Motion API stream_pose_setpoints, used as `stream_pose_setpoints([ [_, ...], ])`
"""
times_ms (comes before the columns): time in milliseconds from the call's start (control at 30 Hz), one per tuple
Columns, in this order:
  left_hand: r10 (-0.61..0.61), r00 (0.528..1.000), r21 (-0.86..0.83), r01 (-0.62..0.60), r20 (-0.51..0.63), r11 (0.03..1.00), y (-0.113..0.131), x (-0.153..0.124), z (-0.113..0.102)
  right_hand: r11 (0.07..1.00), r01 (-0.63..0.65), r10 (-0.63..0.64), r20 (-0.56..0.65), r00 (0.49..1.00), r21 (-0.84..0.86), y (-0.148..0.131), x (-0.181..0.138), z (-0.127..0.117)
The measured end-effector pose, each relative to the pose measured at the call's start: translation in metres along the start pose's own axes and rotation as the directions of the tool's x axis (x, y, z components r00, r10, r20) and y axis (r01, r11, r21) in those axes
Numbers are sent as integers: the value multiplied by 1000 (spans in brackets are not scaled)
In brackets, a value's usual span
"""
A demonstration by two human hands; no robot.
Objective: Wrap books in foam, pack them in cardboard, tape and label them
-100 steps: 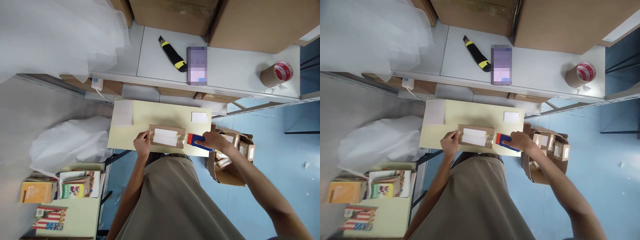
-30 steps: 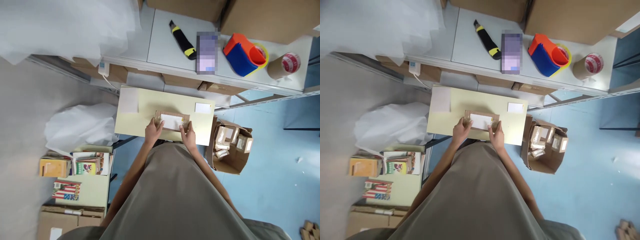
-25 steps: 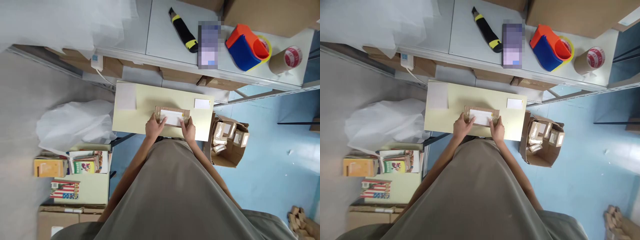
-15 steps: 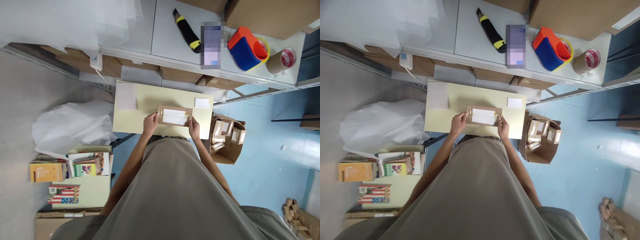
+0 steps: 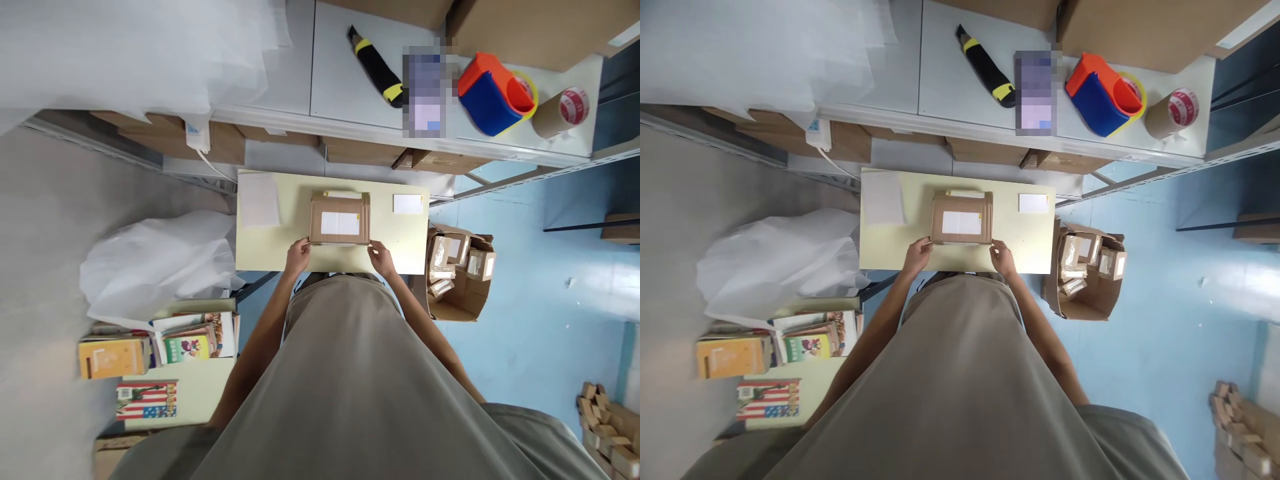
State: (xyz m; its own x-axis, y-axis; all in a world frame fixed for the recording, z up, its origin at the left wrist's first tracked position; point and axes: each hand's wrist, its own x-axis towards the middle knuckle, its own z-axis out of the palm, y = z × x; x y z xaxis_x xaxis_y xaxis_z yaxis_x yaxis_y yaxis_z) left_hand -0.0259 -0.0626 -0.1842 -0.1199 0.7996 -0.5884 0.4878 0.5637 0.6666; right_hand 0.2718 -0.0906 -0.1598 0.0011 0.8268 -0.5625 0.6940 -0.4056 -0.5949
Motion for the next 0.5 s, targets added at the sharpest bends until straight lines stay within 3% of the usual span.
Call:
stream_pose_setpoints([
  [133,-61,998,47,61,11,997,-16,12,-2,997,-71,71,-2,997,-41,13,15,4],
  [300,12,996,-76,-18,-88,997,1,49,-5,964,2,54,-202,978,266,21,49,-3],
  [500,68,993,-136,-81,-99,987,24,74,-6,859,-11,100,-147,984,511,13,71,-1],
])
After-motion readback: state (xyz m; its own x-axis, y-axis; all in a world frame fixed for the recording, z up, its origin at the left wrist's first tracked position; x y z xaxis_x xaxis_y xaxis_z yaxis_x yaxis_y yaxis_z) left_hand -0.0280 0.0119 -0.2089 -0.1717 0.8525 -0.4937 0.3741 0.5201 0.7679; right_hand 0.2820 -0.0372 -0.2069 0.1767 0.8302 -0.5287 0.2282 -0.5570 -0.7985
